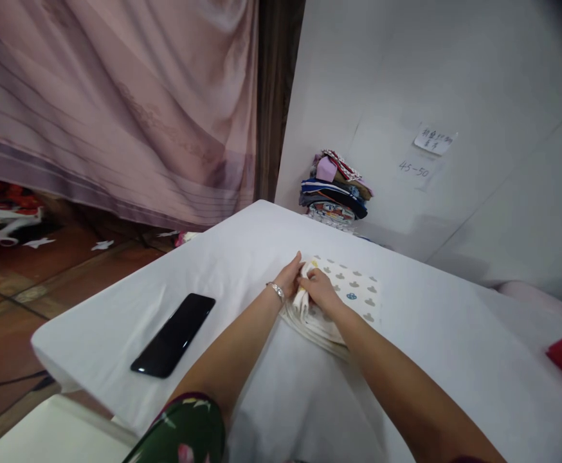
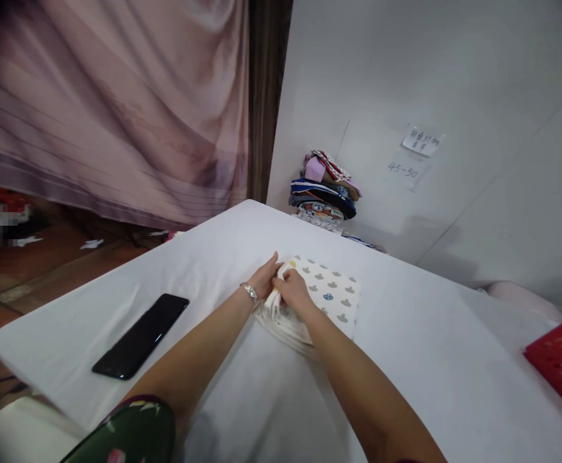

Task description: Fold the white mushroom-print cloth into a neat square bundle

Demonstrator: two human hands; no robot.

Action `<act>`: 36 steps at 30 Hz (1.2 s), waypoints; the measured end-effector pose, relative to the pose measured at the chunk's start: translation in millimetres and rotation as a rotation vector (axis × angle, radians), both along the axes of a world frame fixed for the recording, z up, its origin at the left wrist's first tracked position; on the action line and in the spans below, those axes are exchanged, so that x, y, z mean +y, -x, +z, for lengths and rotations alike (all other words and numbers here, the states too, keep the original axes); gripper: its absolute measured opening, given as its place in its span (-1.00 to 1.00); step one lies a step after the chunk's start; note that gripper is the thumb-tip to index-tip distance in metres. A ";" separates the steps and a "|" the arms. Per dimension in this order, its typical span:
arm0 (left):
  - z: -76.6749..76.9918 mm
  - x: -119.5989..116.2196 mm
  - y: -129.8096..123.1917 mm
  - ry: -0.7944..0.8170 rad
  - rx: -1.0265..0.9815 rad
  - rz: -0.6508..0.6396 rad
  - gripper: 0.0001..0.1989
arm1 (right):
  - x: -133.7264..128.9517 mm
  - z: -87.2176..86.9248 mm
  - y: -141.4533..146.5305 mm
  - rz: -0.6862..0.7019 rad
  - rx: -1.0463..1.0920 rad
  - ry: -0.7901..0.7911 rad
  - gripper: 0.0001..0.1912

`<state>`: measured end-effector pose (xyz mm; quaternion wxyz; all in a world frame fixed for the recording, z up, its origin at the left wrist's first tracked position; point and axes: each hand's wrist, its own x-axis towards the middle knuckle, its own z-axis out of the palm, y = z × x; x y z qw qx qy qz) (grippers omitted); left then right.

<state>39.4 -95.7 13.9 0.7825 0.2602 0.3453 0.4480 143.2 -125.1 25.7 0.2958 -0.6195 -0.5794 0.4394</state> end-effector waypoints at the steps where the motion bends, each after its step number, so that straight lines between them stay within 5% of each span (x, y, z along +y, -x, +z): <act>1: 0.2 -0.9 0.0 0.008 0.006 -0.033 -0.40 | -0.3 -0.9 2.5 0.028 -0.007 0.005 -0.76; 5: -1.7 -2.9 3.2 0.051 0.142 -0.182 -0.43 | -4.7 -1.1 6.7 0.110 -0.024 0.082 -0.74; 8: -2.3 -1.3 3.2 -0.096 0.303 -0.095 -0.61 | -17.3 5.6 -5.4 0.186 0.029 0.078 -0.68; 12: 0.0 3.6 -1.7 -0.201 0.388 -0.034 -0.65 | -50.4 19.0 -47.6 0.289 -0.034 -0.186 -0.64; 16: 3.0 7.3 -2.1 -0.269 0.752 0.009 -0.58 | -88.6 19.0 -101.8 0.197 -0.326 -0.553 -0.70; 21: 6.0 4.0 3.7 -0.307 1.016 0.035 -0.64 | -129.4 -5.6 -147.2 -0.027 -0.516 -0.651 -0.57; 27: 7.7 -3.0 9.1 -0.340 1.234 -0.046 -0.64 | -157.6 -31.5 -143.5 -0.006 -0.612 -0.662 -0.29; 36: 16.1 -5.9 0.3 -0.403 1.572 -0.184 -0.67 | -135.3 -39.4 -118.0 -0.163 -0.660 -0.595 -0.27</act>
